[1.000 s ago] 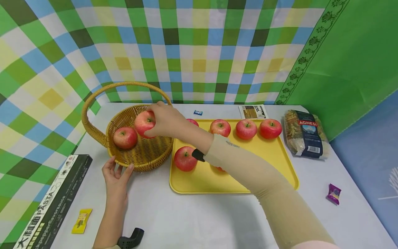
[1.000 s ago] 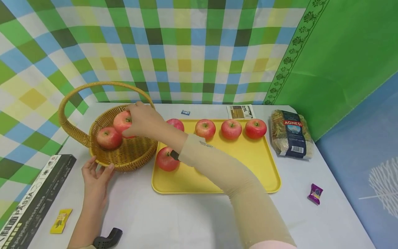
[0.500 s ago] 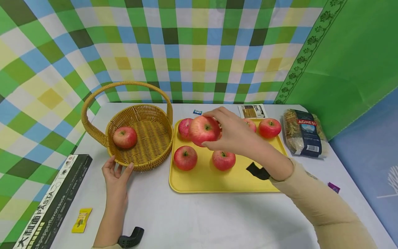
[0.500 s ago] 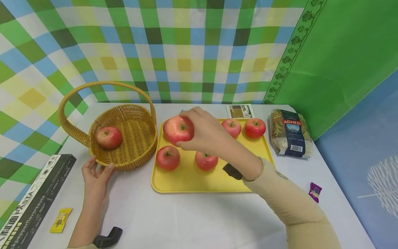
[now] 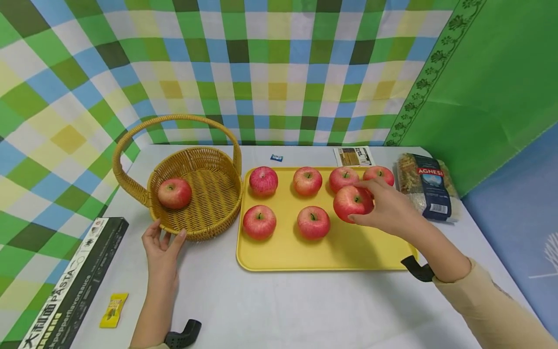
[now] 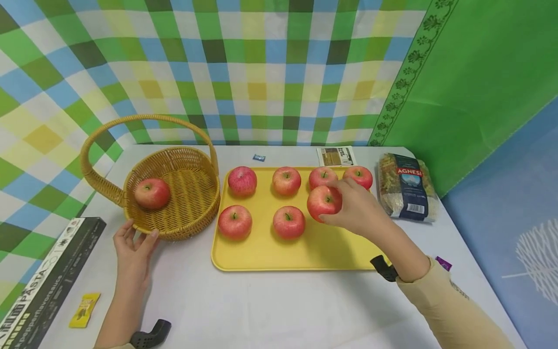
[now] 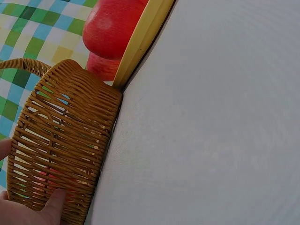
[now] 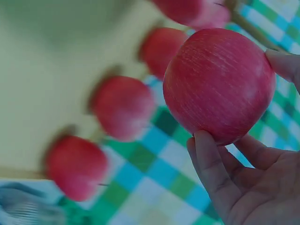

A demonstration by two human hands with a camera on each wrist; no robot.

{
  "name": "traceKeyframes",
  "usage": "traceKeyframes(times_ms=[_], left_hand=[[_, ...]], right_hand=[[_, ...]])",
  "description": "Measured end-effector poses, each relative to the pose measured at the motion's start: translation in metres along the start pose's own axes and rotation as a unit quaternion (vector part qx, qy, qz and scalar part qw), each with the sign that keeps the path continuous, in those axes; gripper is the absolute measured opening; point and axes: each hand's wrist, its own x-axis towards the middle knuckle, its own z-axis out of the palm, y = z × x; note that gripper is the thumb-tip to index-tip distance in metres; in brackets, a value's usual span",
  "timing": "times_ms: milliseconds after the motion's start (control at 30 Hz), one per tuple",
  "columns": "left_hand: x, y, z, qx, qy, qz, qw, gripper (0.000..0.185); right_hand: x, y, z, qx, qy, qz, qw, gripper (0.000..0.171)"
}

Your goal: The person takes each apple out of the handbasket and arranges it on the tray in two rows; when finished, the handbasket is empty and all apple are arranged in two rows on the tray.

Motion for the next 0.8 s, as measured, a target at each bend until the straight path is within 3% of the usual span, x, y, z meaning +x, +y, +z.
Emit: traceKeyframes(times_ms=[300, 800], left_hand=[[0.0, 0.001, 0.001, 0.004, 0.004, -0.002, 1.0, 0.071], [0.002, 0.001, 0.001, 0.0, 0.001, -0.002, 1.0, 0.069]], right_hand=[[0.001, 0.044, 0.04, 0.025, -0.027, 0.034, 0.999, 0.078], [0.005, 0.047, 0.051, -0.004, -0.023, 0.038, 0.999, 0.078]])
